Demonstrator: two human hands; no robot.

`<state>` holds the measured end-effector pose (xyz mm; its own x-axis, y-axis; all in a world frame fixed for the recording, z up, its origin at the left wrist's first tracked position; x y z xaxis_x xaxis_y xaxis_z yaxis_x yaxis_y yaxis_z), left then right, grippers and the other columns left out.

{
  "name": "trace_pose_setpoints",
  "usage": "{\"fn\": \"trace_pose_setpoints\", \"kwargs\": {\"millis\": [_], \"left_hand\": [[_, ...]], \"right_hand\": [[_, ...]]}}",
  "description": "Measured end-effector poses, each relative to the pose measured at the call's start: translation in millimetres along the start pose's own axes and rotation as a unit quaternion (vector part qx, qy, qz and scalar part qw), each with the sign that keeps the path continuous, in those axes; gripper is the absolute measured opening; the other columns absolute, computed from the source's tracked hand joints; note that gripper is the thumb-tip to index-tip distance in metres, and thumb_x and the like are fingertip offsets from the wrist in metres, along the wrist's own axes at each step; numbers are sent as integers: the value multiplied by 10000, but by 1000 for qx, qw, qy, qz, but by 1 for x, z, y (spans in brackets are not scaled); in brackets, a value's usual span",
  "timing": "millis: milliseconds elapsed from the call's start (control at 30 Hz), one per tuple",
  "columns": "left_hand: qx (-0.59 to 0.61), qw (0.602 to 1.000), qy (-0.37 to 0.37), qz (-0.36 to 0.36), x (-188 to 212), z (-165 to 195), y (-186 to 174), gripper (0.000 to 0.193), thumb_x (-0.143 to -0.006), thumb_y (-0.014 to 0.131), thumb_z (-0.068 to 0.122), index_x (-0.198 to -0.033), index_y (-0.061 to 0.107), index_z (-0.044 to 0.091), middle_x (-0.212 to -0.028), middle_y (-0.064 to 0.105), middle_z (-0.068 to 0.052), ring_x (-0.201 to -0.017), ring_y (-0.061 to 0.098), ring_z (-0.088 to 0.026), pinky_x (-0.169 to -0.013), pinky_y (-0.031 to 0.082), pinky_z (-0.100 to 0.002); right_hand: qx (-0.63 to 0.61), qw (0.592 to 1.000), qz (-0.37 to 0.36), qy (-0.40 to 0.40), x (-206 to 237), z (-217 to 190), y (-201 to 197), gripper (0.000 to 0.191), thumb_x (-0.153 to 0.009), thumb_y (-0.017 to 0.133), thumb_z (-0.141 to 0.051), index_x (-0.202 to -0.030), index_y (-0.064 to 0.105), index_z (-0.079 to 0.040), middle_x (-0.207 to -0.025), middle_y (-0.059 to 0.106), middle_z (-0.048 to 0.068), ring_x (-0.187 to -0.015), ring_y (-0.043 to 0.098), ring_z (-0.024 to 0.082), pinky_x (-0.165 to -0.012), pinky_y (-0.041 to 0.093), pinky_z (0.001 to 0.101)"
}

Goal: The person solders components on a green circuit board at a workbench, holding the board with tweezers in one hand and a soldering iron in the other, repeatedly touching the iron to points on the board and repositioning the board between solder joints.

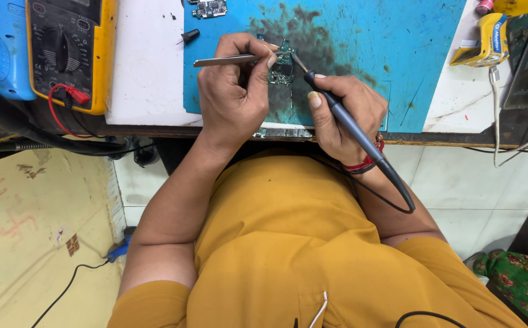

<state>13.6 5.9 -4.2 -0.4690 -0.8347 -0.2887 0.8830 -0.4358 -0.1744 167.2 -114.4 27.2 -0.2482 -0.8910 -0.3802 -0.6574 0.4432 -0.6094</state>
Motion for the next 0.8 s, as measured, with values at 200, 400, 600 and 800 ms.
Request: {"fn": "trace_pose_setpoints", "kwargs": {"millis": [200,400,600,800], "left_hand": [[7,1000,-5,6,1,0,-1,120,-1080,669,0,-1123,564,40,-1044,763,-85,-778,700,-63,-593,537,-164],[6,1000,2,11,-1,1,-1,120,-1087,669,-2,-1117,562,44,-1041,765,-83,-783,710,-68,-610,555,-169],[19,1000,-4,10,0,3,-1,131,-1082,667,0,-1125,548,36,-1042,750,-86,-816,733,-77,-622,570,-175],[-5,1000,-13,11,0,6,0,142,-1084,673,1,-1116,543,46,-1027,755,-75,-759,699,-58,-595,537,-172]], "right_hand": [[-13,1000,6,19,4,3,-1,149,-1085,726,-107,-1161,655,0,-1004,733,147,-772,713,222,-697,532,308],[-118,991,40,54,1,9,-6,192,-1142,678,-145,-1221,627,22,-980,729,126,-817,732,189,-729,553,285],[-24,999,42,-7,-10,14,-10,139,-1083,662,-127,-1069,645,10,-906,680,138,-679,630,226,-638,463,310],[-17,999,22,-27,-14,13,-6,154,-1044,675,-136,-982,644,1,-876,677,132,-660,625,242,-624,460,326]]}}
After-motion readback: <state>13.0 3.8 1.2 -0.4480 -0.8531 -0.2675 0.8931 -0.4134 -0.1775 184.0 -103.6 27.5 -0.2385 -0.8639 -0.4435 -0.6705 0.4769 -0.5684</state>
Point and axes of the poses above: each hand's wrist, its own x-axis away from the middle knuckle, its own y-axis out of the palm, z = x × y, the point moved 3 cm from there along -x, towards the middle knuckle
